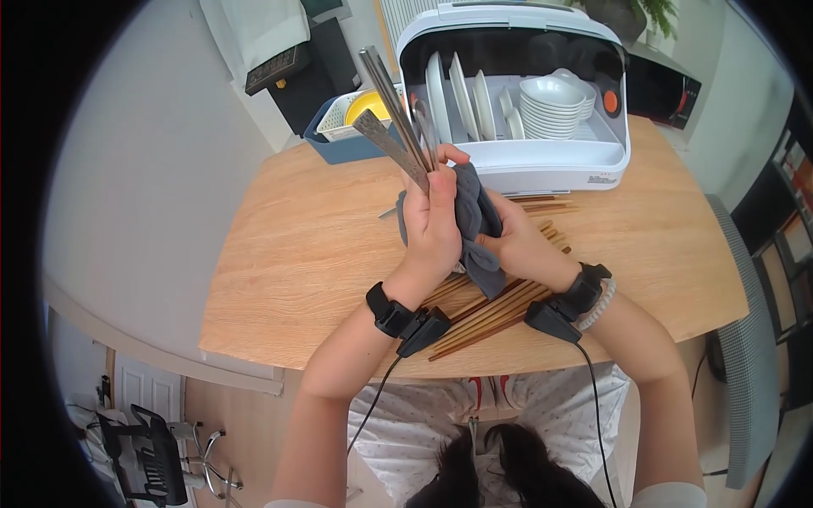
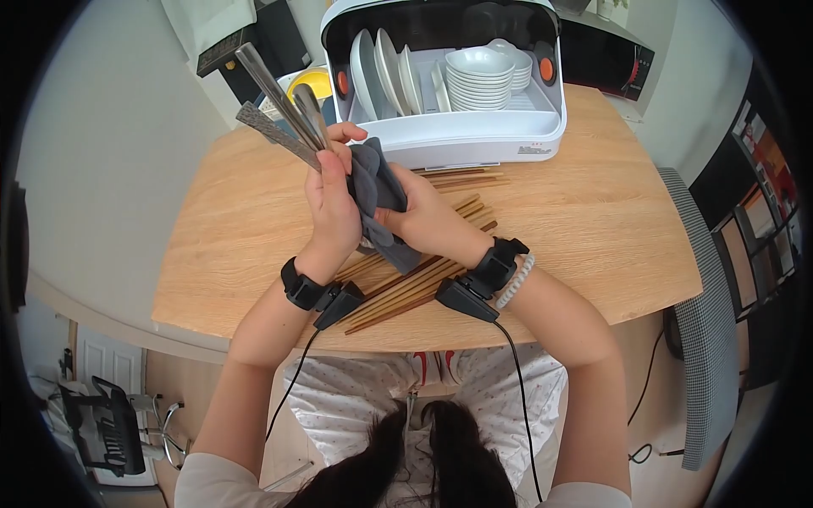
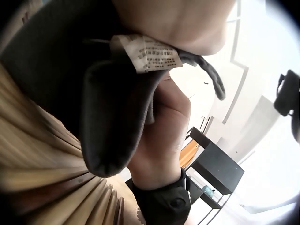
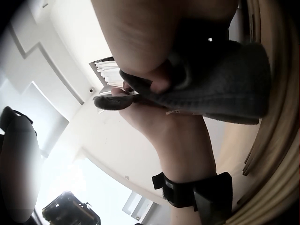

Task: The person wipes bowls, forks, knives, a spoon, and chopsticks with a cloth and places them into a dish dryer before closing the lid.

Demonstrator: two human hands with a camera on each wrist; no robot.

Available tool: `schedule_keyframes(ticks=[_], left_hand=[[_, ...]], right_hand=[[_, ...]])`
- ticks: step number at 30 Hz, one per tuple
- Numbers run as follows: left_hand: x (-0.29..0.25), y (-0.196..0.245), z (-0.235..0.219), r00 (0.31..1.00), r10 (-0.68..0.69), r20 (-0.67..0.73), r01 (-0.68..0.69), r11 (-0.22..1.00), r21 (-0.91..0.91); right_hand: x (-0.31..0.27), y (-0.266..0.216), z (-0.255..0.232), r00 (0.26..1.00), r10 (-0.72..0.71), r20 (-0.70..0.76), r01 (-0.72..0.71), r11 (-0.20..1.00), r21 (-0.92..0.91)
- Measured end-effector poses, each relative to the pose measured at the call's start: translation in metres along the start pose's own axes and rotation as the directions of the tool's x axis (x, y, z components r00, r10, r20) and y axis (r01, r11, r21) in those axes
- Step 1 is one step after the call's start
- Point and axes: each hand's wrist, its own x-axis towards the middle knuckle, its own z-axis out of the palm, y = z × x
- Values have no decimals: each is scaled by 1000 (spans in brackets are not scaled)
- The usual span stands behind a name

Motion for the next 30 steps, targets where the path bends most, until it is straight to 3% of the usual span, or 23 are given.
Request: schedule_keyframes(ticks=[2,5,9,11,17,24,27,29,30], left_hand=[[2,-4,-1,997,61,46,-68,986,152],[4,-8,-8,994,-13,105,-3,989,149],[8,-10,-12,988,14,156,-33,992,125],[7,-5,-9,983,-73,166,69,997,32],[8,-1,-9,957,-138,255,178,974,-141],[14,-3,-14,955,-198,223,251,937,-244],[21,-1,-20,980,-112,165,138,978,-155],[26,2,-24,976,-197,92,217,923,-317],[27,3,-27,976,-198,93,217,923,-316]], right_hand=[[-1,-2,1,1000,-6,-23,5,999,-39],[-2,-1,0,997,-53,-62,46,992,-121],[-3,-3,-1,987,-118,-109,93,974,-208],[-2,0,-3,986,-121,-118,93,972,-214],[-4,-4,-3,963,-165,-215,96,950,-298],[-2,-6,-4,958,-181,-224,111,950,-292],[-1,-3,-8,952,-196,-234,138,961,-241],[-2,0,-11,955,-181,-233,122,961,-248],[-3,1,-13,959,-166,-230,104,961,-258]])
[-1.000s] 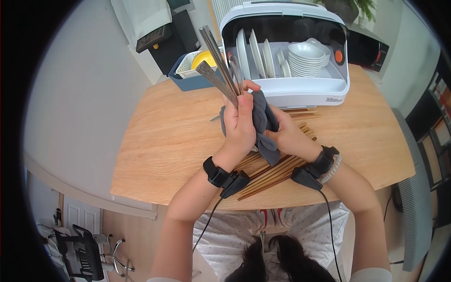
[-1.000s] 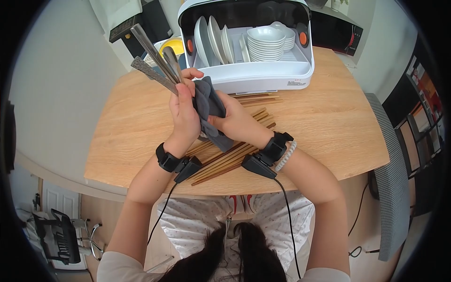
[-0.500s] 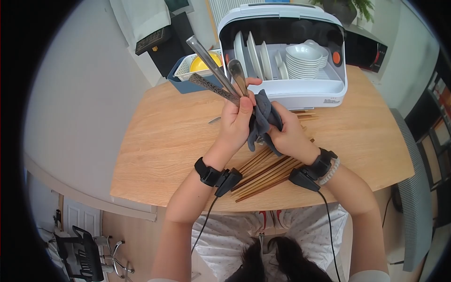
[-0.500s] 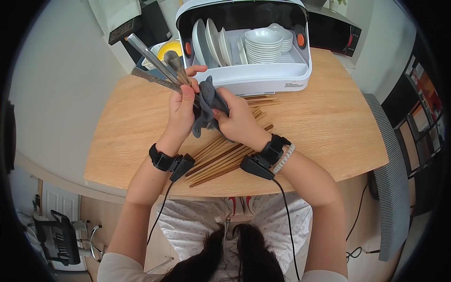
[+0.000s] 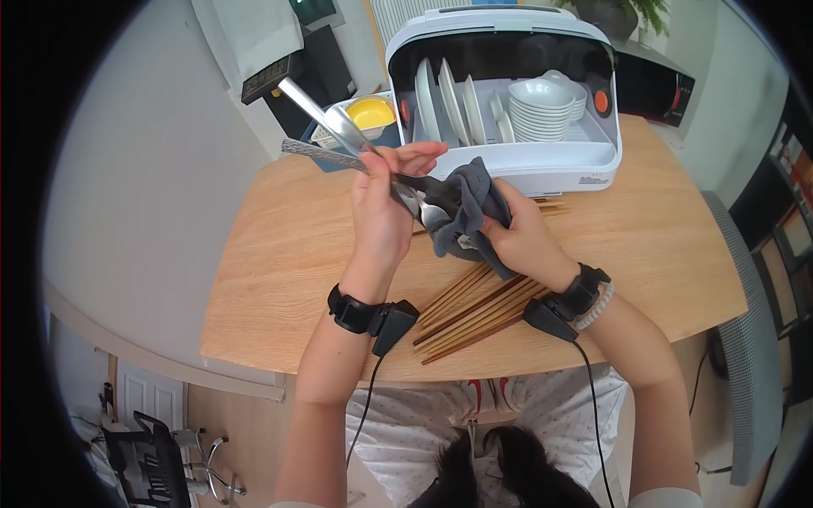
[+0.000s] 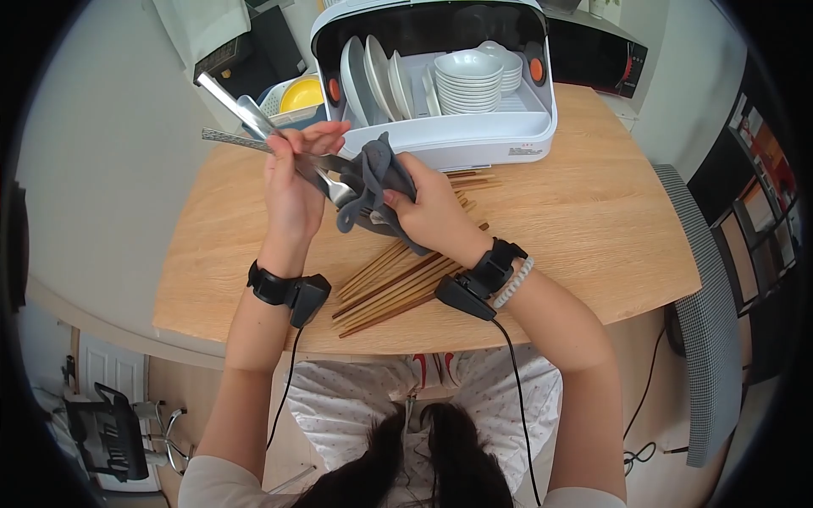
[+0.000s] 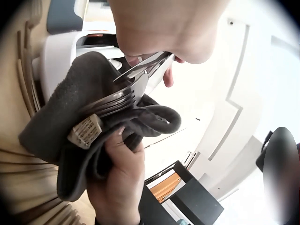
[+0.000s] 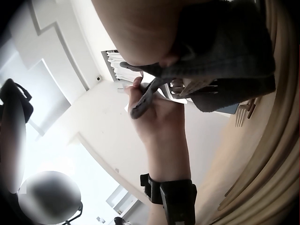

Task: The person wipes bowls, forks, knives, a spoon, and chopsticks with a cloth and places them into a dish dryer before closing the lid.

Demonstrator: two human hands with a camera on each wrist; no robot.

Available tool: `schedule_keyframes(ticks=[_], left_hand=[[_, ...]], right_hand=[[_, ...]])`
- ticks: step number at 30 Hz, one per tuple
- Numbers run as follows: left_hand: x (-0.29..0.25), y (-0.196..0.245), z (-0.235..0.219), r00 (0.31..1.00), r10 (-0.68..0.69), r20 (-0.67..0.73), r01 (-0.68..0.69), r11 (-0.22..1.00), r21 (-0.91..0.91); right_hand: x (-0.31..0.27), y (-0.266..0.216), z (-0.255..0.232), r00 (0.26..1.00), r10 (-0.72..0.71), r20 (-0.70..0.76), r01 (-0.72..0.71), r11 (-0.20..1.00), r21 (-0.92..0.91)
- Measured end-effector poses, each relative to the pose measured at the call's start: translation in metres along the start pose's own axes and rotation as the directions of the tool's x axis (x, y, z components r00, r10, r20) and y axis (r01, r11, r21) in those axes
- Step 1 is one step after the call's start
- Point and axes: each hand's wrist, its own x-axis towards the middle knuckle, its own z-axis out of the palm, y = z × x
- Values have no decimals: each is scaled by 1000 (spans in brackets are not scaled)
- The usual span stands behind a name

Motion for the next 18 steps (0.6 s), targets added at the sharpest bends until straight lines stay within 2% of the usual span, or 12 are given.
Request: schedule_keyframes(ticks=[2,3,6,10,11,15,17,18], left_hand=[[2,4,-6,997,-38,-63,26,984,-178],[3,6,-8,987,-68,-143,32,970,-243],[11,11,-31,993,-11,-117,-20,965,-261],[18,12,-58,983,60,-173,-92,979,-183],[19,13,-56,964,39,-261,-82,984,-157],[20,3,-73,964,45,-262,-73,992,-101],[20,1,-76,968,62,-244,-60,998,15],[20,1,-75,968,64,-244,-61,998,17]], right_hand=[[1,2,-4,1000,17,5,-17,999,-32],[1,3,-5,999,35,9,-35,997,-65],[2,6,-7,998,59,-30,-60,998,-27],[4,2,-10,994,62,-87,-63,998,-6],[4,3,-11,993,64,-102,-64,998,7],[8,-4,-18,982,88,-169,-72,993,96],[11,-6,-26,977,76,-198,-57,993,101],[12,-6,-29,972,65,-226,-42,993,106]])
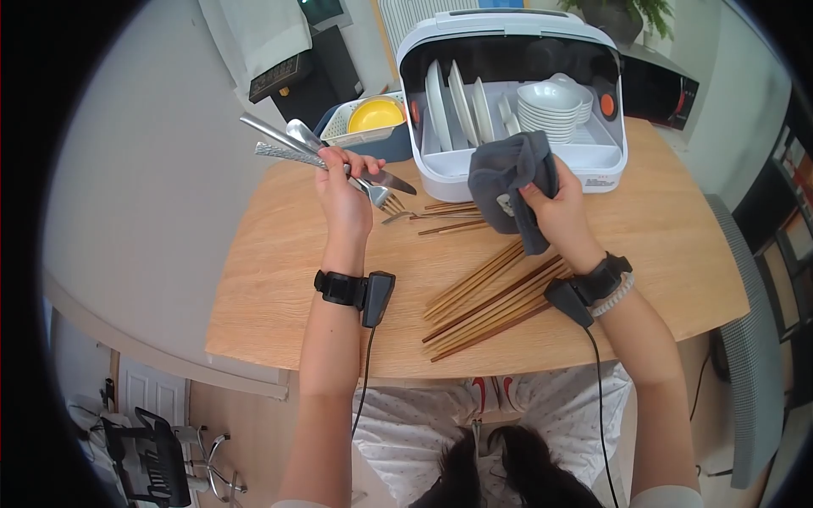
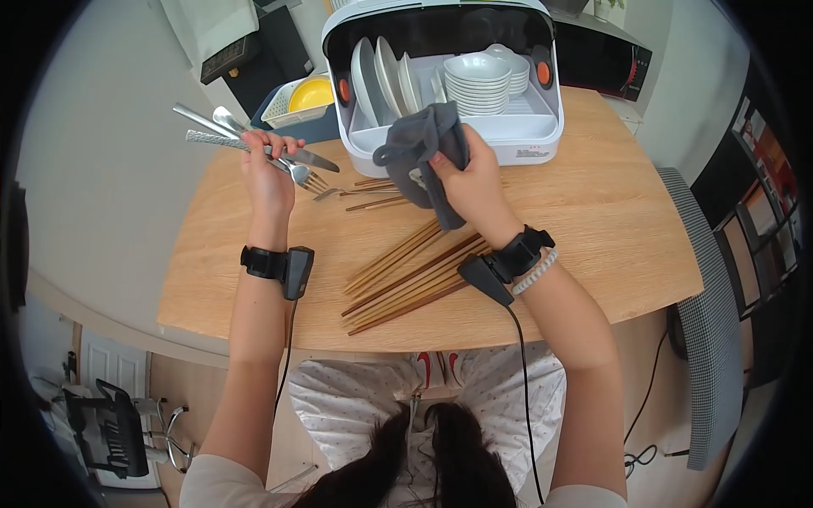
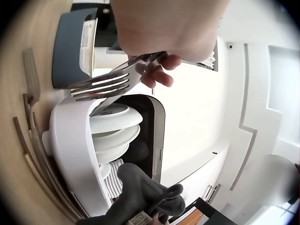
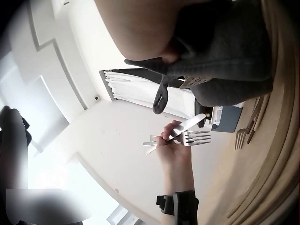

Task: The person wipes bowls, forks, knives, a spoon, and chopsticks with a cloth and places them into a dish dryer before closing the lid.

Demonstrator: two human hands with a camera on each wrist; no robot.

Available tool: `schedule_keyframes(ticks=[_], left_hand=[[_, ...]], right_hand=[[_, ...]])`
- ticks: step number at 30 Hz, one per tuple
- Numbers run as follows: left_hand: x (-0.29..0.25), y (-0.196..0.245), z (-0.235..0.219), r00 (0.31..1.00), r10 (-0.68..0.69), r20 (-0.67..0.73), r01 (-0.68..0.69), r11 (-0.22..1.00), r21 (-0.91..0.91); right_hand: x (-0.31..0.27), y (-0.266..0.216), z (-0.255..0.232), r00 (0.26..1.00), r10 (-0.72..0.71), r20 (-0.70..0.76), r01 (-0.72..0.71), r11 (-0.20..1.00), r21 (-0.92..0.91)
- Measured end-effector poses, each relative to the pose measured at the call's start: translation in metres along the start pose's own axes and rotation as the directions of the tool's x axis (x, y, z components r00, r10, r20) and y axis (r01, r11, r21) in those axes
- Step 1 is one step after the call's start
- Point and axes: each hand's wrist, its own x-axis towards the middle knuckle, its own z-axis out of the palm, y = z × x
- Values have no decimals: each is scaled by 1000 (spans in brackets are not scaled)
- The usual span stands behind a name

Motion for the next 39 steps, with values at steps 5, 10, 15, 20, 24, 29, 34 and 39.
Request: schedule_keyframes(ticks=[5,10,15,20,24,29,34,39], left_hand=[[-9,1,22,993,-71,96,86,983,-161],[-28,-6,48,942,-191,277,278,905,-321],[-47,-16,71,902,-241,358,303,945,-126],[-59,-15,86,895,-182,406,182,983,40],[-59,-8,87,900,-191,391,187,981,48],[-53,-8,80,917,-163,363,166,986,22],[-45,13,78,952,-127,279,160,982,-98],[-35,11,66,987,-95,133,102,993,-51]], right_hand=[[5,0,-8,998,-39,-43,38,999,-16],[0,-2,2,982,6,187,-35,988,150],[-17,-12,16,885,151,440,-220,969,111],[-22,-4,29,910,51,412,-68,997,26],[-21,-3,27,923,-1,385,57,989,-136],[-16,-1,20,938,-26,347,115,965,-237],[-9,6,9,966,-83,243,133,971,-198],[5,17,-5,993,-94,76,107,977,-186]])
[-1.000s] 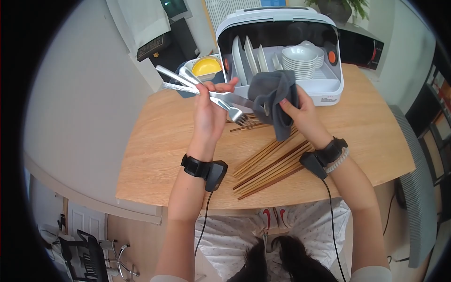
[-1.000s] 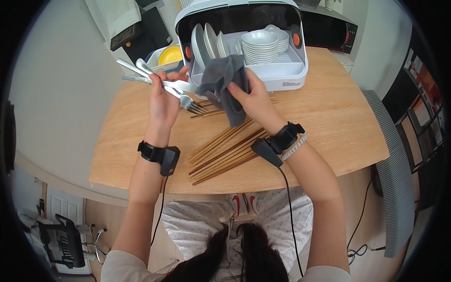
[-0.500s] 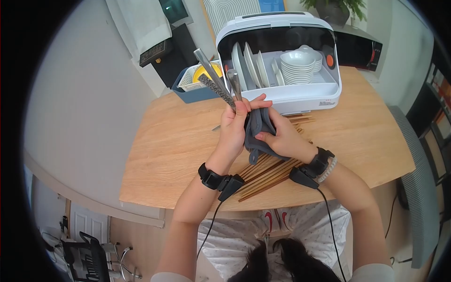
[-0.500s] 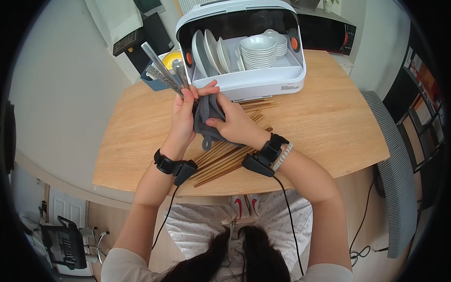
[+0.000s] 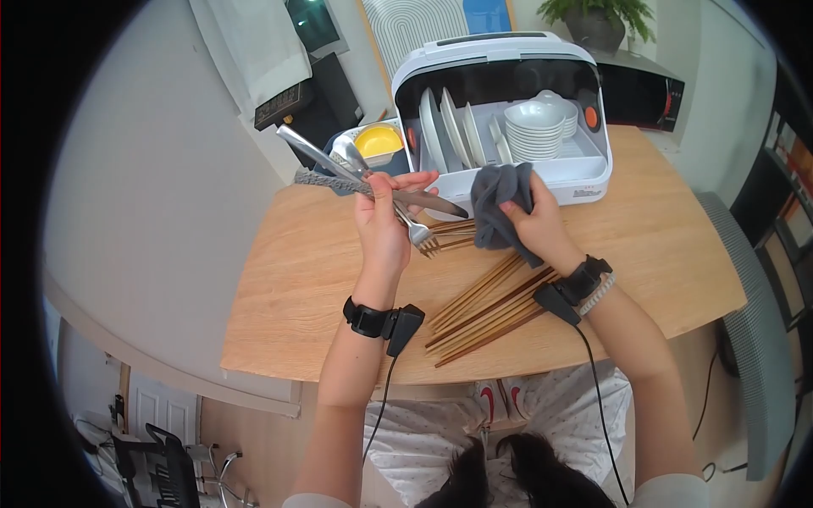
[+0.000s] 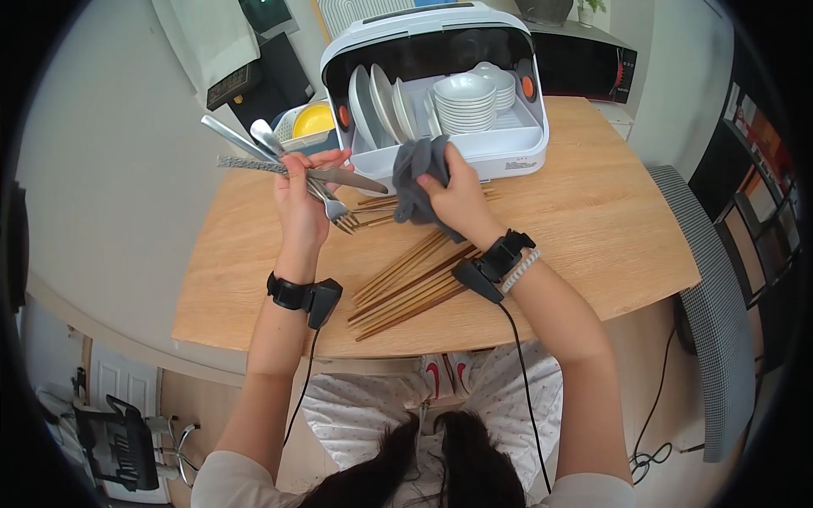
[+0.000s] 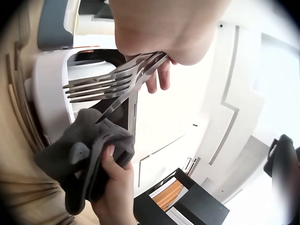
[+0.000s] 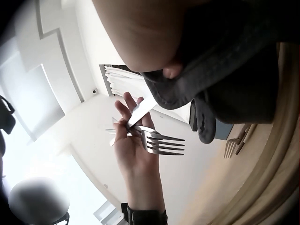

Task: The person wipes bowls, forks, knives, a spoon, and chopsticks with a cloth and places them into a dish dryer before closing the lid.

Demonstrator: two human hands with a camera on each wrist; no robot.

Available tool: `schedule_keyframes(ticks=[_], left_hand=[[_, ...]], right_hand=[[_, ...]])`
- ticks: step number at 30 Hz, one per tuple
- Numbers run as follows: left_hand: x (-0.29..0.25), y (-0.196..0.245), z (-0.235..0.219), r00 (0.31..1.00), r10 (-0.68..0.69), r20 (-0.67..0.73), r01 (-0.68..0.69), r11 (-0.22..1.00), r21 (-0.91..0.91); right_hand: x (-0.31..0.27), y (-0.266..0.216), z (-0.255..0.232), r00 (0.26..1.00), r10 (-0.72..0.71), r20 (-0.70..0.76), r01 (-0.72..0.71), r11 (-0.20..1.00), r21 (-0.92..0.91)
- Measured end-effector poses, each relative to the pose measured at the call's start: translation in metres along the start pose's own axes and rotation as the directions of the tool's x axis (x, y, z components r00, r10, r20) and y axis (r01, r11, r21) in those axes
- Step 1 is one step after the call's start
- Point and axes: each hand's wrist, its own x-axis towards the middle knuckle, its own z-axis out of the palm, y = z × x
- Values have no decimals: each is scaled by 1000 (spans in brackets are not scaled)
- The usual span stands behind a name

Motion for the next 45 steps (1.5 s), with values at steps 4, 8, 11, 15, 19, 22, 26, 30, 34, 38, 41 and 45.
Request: schedule_keyframes(ticks=[4,8,11,15,19,22,26,30,34,38,41,45], left_hand=[[-1,-2,-1,988,-150,-36,151,989,8],[-4,-15,8,984,-176,-19,174,981,-91],[-9,-20,14,981,-193,-36,191,979,-65],[-9,-22,12,976,-216,34,215,976,38],[-4,-21,7,971,-225,83,214,969,123],[-4,-12,3,934,-336,124,316,936,152],[-2,-9,-3,901,-418,120,383,893,236],[0,-9,-15,832,-530,164,436,808,396],[-5,-23,-18,758,-629,171,481,717,504],[-19,-34,-7,703,-682,202,297,540,787],[-24,-36,-4,684,-636,358,-65,435,898],[-30,-42,-6,640,-652,407,-250,324,912]], right_hand=[[1,-13,5,996,-79,-52,86,987,137],[-11,-18,17,981,-115,158,126,990,-63],[-16,-19,28,973,-56,223,84,990,-116],[-13,-27,22,990,-58,130,63,997,-38],[-9,-19,19,998,-53,46,51,998,34],[-8,-12,18,1000,-11,-6,11,995,103],[-10,-23,20,1000,-3,-23,7,989,151],[-4,-22,4,984,-18,-175,37,994,107],[10,-13,-18,948,59,-313,33,960,278],[10,-19,-26,937,216,-274,-45,853,521],[9,-22,-28,934,302,-191,-118,766,632],[7,-21,-32,918,393,-51,-231,634,738]])
